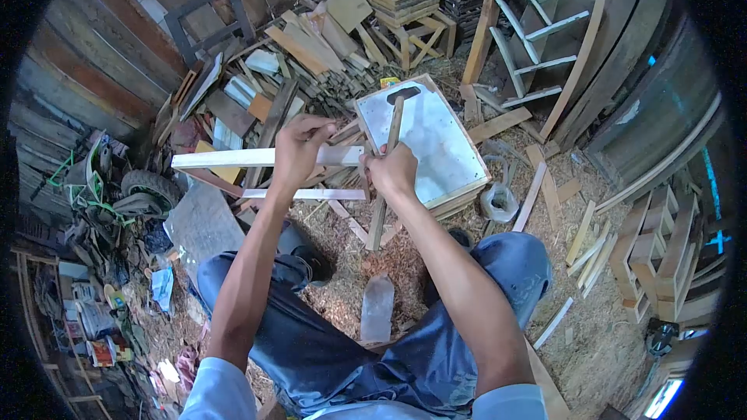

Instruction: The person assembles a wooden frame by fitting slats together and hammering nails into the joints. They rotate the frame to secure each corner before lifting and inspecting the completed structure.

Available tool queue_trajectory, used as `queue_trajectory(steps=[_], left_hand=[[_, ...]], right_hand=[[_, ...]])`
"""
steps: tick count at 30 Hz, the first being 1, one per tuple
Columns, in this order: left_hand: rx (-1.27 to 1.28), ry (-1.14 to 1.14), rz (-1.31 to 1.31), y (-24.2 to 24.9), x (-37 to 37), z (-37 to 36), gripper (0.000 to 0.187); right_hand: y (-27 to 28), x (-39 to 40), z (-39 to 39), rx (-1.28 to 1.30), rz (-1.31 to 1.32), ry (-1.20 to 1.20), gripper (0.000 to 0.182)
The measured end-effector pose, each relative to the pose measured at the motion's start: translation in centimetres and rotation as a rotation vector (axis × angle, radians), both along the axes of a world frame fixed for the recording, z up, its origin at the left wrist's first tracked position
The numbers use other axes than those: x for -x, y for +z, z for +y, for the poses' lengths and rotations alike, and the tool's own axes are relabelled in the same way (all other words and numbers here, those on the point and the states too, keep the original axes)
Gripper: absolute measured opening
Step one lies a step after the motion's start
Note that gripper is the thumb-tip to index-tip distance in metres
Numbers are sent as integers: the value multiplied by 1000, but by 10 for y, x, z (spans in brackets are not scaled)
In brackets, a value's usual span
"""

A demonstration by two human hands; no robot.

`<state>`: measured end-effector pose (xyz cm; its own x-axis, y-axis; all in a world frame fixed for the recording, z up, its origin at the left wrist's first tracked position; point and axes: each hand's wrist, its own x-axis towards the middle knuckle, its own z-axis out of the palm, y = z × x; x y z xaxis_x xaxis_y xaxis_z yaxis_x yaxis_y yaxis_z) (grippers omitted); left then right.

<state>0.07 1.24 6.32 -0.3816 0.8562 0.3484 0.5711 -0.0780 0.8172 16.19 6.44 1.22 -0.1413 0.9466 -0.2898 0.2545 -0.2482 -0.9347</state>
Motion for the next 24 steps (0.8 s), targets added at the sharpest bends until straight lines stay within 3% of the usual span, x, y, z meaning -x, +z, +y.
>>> queue_trajectory(steps=[2, 7, 11, 24], left_hand=[[227, -29, -51, 7, 6, -4, 15], [95, -223, 306, -10, 6, -5, 21], [204, -271, 275, -5, -3, -4, 22], [204, -348, 27, -22, -15, 9, 13]], right_hand=[[-5, 1, 2, 7, -8, 1, 34], [-15, 1, 5, -79, -138, 34, 42], [-17, 1, 6, -47, -115, 22, 42], [-17, 3, 4, -59, -17, 49, 34]])
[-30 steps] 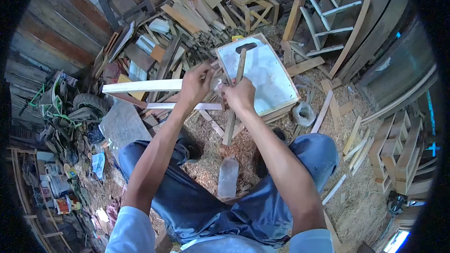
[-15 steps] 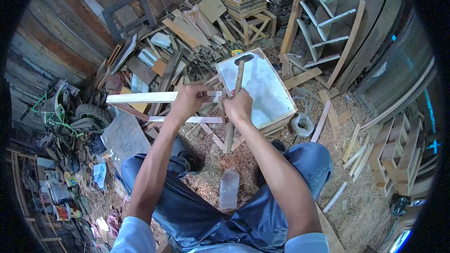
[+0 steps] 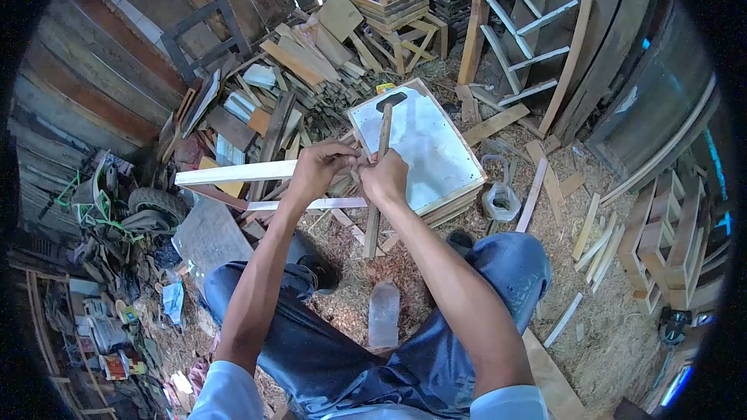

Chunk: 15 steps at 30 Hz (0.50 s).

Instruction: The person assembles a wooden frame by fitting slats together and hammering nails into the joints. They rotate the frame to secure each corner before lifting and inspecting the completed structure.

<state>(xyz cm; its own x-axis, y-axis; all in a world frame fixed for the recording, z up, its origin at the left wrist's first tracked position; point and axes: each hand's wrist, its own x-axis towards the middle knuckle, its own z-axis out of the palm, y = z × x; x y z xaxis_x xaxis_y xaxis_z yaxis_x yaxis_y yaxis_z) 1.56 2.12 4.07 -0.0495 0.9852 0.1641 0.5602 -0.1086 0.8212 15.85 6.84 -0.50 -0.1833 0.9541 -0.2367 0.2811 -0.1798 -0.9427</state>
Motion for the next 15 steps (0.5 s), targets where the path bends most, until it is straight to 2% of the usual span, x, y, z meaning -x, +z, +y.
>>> queue_trajectory(steps=[3, 5, 7, 10, 13, 15], left_hand=[[56, 87, -146, -5, 3, 1, 14], [76, 124, -466, -9, 7, 2, 17], [72, 127, -395, -12, 9, -1, 17], [57, 121, -318, -15, 11, -2, 17], [4, 97, -291, -23, 12, -1, 14], [-22, 90, -277, -27, 13, 0, 11]], right_hand=[[6, -1, -2, 36, 10, 18, 33], [4, -3, -3, 51, 2, 21, 32], [4, -5, -6, 127, 160, -55, 33], [4, -10, -5, 174, 285, -30, 30], [6, -15, -1, 197, 188, 80, 28], [6, -14, -1, 198, 189, 66, 29]])
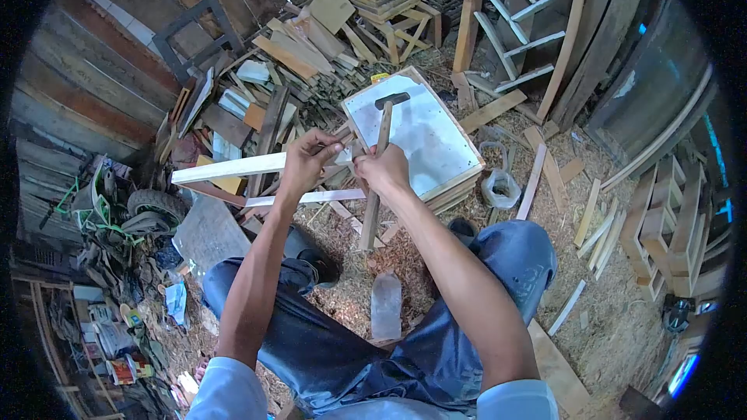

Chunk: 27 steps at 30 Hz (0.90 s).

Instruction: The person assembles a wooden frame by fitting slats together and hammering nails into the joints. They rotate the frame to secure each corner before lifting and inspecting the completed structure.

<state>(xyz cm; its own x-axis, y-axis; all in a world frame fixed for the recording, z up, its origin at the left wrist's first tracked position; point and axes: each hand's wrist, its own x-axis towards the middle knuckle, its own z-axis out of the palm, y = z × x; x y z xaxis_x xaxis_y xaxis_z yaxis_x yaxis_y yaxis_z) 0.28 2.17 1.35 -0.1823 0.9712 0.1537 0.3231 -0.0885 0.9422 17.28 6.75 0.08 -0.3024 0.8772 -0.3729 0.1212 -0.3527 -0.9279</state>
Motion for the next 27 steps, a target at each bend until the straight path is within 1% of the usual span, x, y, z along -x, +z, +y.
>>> queue_trajectory(steps=[1, 3, 4, 6, 10, 15, 18, 20, 22, 24, 27], left_hand=[[4, -4, -1, -1, 0, 0, 11], [108, 8, -25, -1, 1, -1, 11], [110, 7, -24, -1, 1, -2, 11], [34, -20, 9, -2, 0, -2, 10], [-5, -32, 0, -4, -3, -1, 9], [-47, -12, 131, 2, -6, -3, 9], [-73, -36, 133, -3, -3, 0, 10], [-68, -36, 139, -1, -3, -1, 10], [-63, -35, 144, -1, -4, -2, 10], [12, -14, 58, -2, -5, -2, 10], [-6, -12, 67, -2, -6, -2, 10]], right_hand=[[0, 1, -1, 0, 2, -7, 29], [1, 1, 0, 0, -15, 2, 29], [2, 2, 0, -4, -31, 14, 30], [2, 2, -2, -3, -17, -4, 30], [-4, 3, 0, -19, -27, -31, 31], [-9, 4, 1, -52, -22, -28, 31], [-6, 4, 0, -52, -24, -33, 30], [-4, 4, -1, -51, -19, -39, 29], [-2, 3, -1, -72, -71, -18, 28], [-3, 4, -1, -80, -58, -26, 28], [-7, 4, 0, -86, -42, -28, 27]])
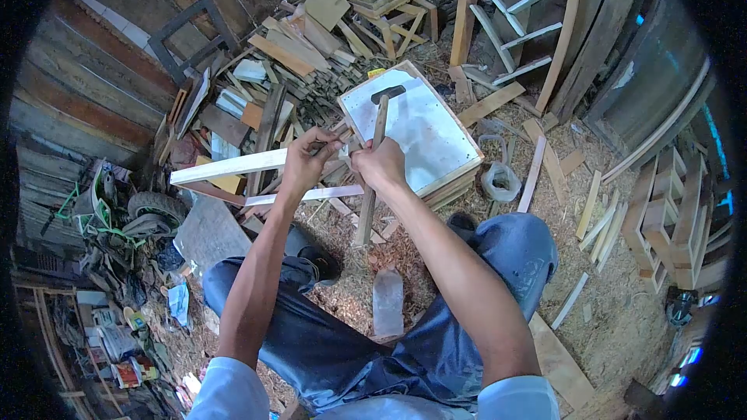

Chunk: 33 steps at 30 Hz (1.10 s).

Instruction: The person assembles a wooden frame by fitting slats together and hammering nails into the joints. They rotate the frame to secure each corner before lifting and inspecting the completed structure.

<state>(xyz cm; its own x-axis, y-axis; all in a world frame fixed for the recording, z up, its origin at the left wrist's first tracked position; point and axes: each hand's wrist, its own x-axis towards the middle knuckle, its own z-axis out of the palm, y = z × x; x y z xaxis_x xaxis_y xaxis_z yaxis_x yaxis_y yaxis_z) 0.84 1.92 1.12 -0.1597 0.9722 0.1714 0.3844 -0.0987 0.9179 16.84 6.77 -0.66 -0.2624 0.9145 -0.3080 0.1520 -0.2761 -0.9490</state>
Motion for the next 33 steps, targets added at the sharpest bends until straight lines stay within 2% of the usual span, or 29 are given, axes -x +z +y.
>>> queue_trajectory(steps=[8, 15, 20, 22, 28, 30, 33], left_hand=[[-96, -3, 85, -5, 1, 2, 12], [-183, 2, 119, -1, -4, -2, 15], [-158, 17, 145, 5, -10, -5, 14], [-142, 36, 141, 4, -10, -5, 13], [-80, 79, 82, 6, -11, -6, 13], [-19, 65, 148, 5, -8, -5, 15], [-119, 83, 120, 4, -11, -4, 13]], right_hand=[[-2, 1, 0, 4, 6, -12, 27], [16, 1, -4, 105, 44, -40, 25], [13, 2, -5, 82, 73, -115, 21], [11, 2, -4, 57, -43, -71, 23], [12, 2, -3, 70, -89, -59, 25], [15, 1, -3, 69, -105, -50, 25], [19, 0, -3, 65, -123, -38, 25]])
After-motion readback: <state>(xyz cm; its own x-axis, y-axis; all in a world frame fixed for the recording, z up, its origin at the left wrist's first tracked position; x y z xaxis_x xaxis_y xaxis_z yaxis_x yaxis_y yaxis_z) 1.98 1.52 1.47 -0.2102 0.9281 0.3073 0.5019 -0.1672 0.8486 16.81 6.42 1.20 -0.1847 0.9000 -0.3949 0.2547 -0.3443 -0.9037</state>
